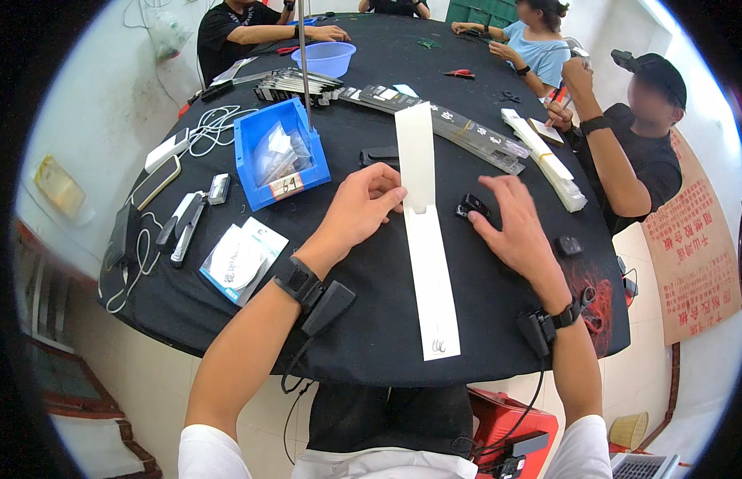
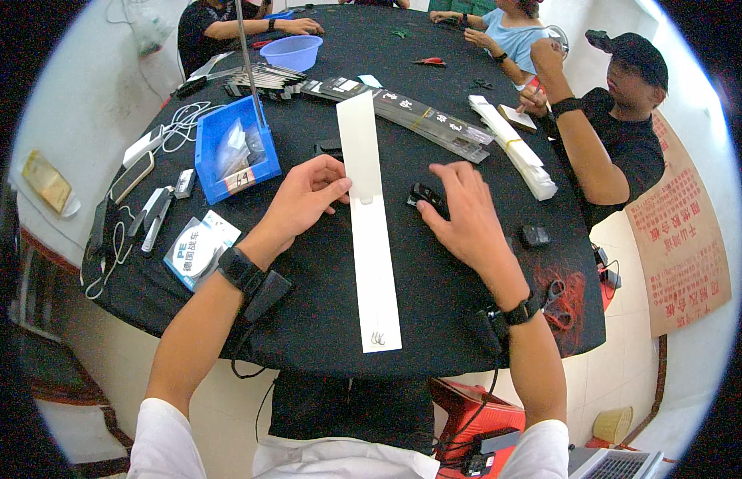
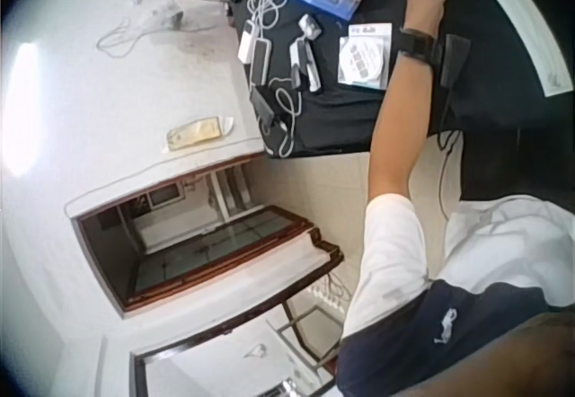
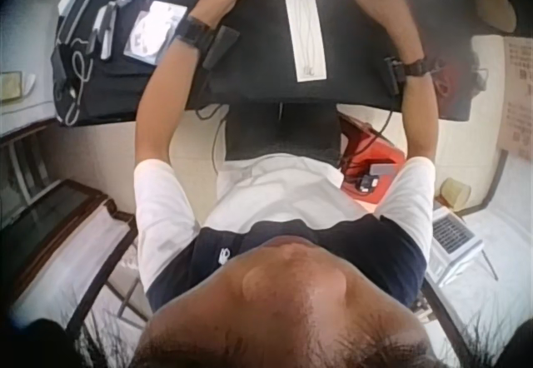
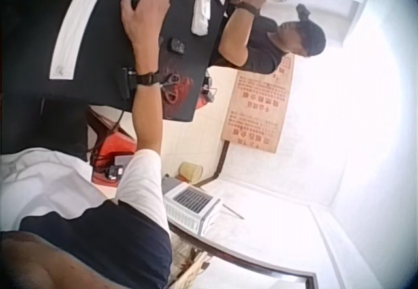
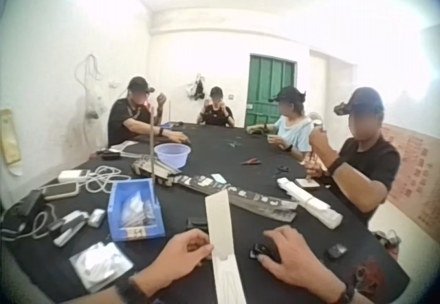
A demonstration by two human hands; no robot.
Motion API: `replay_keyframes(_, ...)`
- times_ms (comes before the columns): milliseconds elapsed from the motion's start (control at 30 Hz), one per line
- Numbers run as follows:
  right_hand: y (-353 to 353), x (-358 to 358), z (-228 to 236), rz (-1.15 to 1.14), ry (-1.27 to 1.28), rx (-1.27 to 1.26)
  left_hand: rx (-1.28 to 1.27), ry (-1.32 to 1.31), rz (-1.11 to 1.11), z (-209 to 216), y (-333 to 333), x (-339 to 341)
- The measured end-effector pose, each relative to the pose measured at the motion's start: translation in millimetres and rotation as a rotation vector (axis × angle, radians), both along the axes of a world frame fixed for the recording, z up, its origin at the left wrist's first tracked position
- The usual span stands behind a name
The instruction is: The person packages fishing hooks by placing them onto a white card, sliding the card into a plastic sleeve, and then sliding a second plastic sleeve over the assembly.
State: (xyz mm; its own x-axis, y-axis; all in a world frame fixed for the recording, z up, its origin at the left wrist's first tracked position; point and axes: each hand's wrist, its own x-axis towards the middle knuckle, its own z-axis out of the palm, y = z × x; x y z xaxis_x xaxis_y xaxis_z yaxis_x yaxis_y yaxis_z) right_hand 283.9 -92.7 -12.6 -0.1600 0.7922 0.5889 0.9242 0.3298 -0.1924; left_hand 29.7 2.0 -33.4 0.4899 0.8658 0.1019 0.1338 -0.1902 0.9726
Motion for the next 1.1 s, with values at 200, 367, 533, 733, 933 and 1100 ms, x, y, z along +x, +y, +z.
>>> replay_keyframes(200,-14.9,-31.0,23.4,-0.012,0.152,-0.004,-0.009,-0.045,0.002,2.4,-1.9,0.2)
replay_keyframes(367,-17.1,-54.9,2.5,-0.027,0.185,-0.129,0.064,-0.05,0.045,-3.9,1.0,2.8)
replay_keyframes(533,-24.2,-62.6,4.2,-0.137,0.143,-0.285,0.146,-0.066,0.094,0.8,-5.7,9.1)
replay_keyframes(733,-25.5,-74.3,4.2,-0.18,0.147,-0.324,0.182,-0.045,0.142,-1.7,-7.5,9.9)
replay_keyframes(933,-29.9,-78.3,4.3,-0.153,0.109,-0.276,0.168,-0.097,0.133,-1.8,-7.9,13.2)
replay_keyframes(1100,-30.0,-80.5,5.2,-0.114,0.095,-0.288,0.147,-0.116,0.127,0.4,-10.5,12.7)
